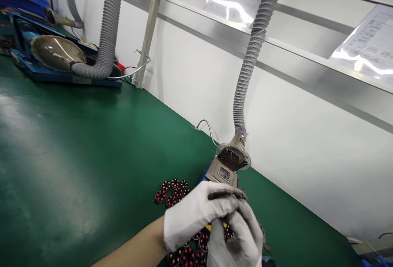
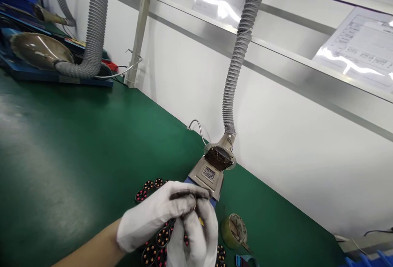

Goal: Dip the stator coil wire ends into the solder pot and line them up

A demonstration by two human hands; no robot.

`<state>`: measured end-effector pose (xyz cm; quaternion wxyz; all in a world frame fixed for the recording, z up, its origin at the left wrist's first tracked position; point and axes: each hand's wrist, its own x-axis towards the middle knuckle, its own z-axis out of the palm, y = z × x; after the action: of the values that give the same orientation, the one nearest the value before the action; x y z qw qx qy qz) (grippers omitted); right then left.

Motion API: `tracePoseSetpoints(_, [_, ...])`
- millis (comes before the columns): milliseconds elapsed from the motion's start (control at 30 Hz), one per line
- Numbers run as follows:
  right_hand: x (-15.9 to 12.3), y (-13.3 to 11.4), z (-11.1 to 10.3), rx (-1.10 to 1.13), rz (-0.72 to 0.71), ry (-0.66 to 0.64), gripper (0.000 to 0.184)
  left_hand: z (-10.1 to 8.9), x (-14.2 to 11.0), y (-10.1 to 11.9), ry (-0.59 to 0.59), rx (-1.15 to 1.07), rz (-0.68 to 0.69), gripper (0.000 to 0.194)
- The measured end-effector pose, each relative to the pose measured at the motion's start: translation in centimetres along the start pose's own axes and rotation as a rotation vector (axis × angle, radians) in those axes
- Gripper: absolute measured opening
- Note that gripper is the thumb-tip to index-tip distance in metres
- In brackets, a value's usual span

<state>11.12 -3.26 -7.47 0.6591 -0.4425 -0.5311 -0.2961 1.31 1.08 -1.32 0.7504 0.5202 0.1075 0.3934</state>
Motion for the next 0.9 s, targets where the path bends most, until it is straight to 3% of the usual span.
tracePoseSetpoints(67, [-0.4, 0.3, -0.1, -0.054, -0.051, 0.009, 0.041, 0.3, 0.0, -0.6, 0.1, -0.076, 0.007, 0.022])
tracePoseSetpoints(200, [-0.4, 0.4, -0.4, 0.001, 0.038, 0.057, 0.045, -0.3, -0.1, -0.1, 0.239, -0.158, 0.16, 0.021])
tracePoseSetpoints(300, [0.1, 0.1, -0.6, 0.044, 0.128, 0.124, 0.047, -0.6, -0.1, 0.9, 0.156, -0.112, 0.049, 0.031])
tracePoseSetpoints(367, [0.1, -0.1, -0.7, 0.044, 0.164, 0.143, 0.033, -0.3, 0.1, 1.0, 0.112, -0.052, -0.056, 0.034])
tracePoseSetpoints(467, [-0.1, 0.2, -1.1, 0.034, 0.134, 0.067, 0.02, 0.6, 0.3, 0.3, 0.28, -0.114, -0.04, 0.019])
tracePoseSetpoints(567, [-0.2, 1.1, -2.0, 0.078, 0.14, -0.013, 0.031, 1.0, 0.2, -0.2, 0.379, -0.245, 0.096, 0.018])
tracePoseSetpoints(633, [-0.1, 1.7, -2.5, 0.107, 0.198, -0.05, 0.024, 0.7, 0.1, 0.1, 0.362, -0.26, 0.17, 0.02])
tracePoseSetpoints(700, [0.0, 1.9, -2.6, 0.117, 0.205, -0.074, 0.017, 0.4, -0.1, 0.5, 0.283, -0.213, 0.121, 0.032])
tracePoseSetpoints(800, [0.0, 1.2, -1.9, 0.08, 0.118, -0.02, 0.029, 0.4, -0.1, 0.8, 0.19, -0.135, -0.026, 0.037])
tracePoseSetpoints(900, [-0.2, 0.0, -0.8, 0.025, 0.089, 0.041, 0.037, 0.7, 0.1, 0.4, 0.181, -0.123, -0.044, 0.027])
